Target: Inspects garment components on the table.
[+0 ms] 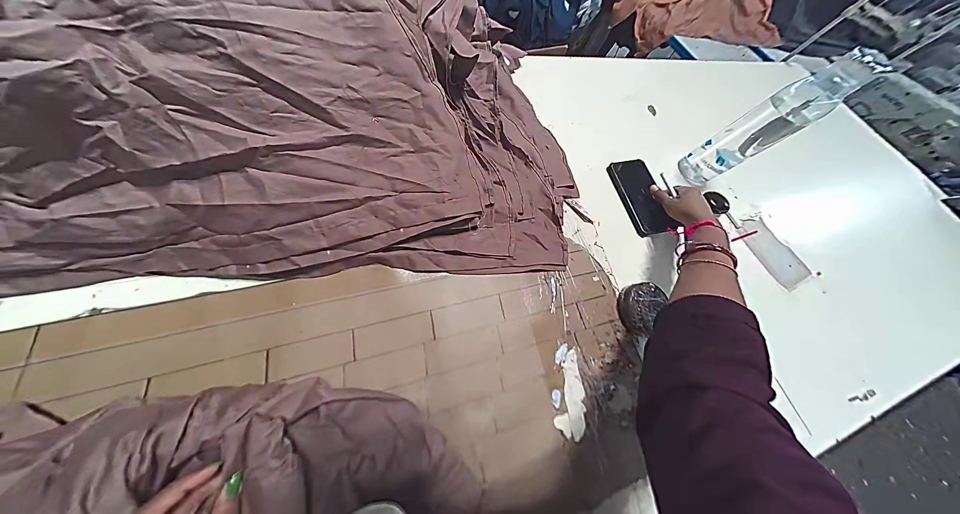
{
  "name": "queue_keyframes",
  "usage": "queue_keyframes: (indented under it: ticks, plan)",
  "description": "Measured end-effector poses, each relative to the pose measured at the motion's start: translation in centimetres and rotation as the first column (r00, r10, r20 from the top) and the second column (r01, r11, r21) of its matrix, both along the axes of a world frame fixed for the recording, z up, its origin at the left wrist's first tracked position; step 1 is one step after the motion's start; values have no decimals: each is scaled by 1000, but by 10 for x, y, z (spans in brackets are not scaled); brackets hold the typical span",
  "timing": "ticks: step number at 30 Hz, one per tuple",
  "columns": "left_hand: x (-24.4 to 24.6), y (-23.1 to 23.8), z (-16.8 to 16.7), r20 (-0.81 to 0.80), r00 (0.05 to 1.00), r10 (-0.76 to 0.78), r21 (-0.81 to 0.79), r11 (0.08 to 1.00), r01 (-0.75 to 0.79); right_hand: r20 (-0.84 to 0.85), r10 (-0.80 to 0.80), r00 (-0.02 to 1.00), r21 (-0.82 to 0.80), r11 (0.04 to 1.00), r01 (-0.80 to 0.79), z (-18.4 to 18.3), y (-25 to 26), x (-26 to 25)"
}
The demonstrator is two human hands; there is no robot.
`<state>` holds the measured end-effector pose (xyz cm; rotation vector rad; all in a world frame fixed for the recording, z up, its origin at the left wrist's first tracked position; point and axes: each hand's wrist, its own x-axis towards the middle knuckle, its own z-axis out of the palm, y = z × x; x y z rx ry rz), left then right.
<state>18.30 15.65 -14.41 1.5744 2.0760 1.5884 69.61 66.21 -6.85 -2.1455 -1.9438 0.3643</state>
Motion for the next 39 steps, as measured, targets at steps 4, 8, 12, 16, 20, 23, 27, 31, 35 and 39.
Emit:
queue_keyframes:
  ticks: [4,8,12,16,20,23,27,31,35,39]
  plan:
    - [-2,0,-3,11,1000,4,12,1000,-5,-123,-91,988,-108,991,78,-6,6,2]
    - [-1,1,-2,17,1000,-4,12,1000,3,6,-142,990,-42,989,142,-12,5,-10]
    - [-3,-1,-3,18,1000,-9,11,1000,9,0,-175,985,0,985,175,-17,9,-17]
    - [-3,0,-2,24,1000,-17,15,1000,17,-28,-217,976,-6,976,217,-13,10,-27]
    - [-2,1,-5,40,999,-10,43,999,8,23,-225,974,-57,972,226,-5,5,-25]
    - [3,2,3,12,1000,-3,27,1000,3,-81,-262,962,88,959,269,11,-30,-33]
    - [3,1,3,74,997,-21,106,994,13,-317,6,948,263,961,82,33,-131,-76]
    - [8,-4,29,-47,996,-77,152,985,83,-450,548,705,427,825,-369,16,-264,-170]
    - [22,-13,108,-268,932,-244,62,961,270,-488,854,180,656,495,-569,34,-373,-274]
    - [-2,-26,139,-143,888,-436,168,874,456,-430,901,57,735,386,-557,69,-427,-337]
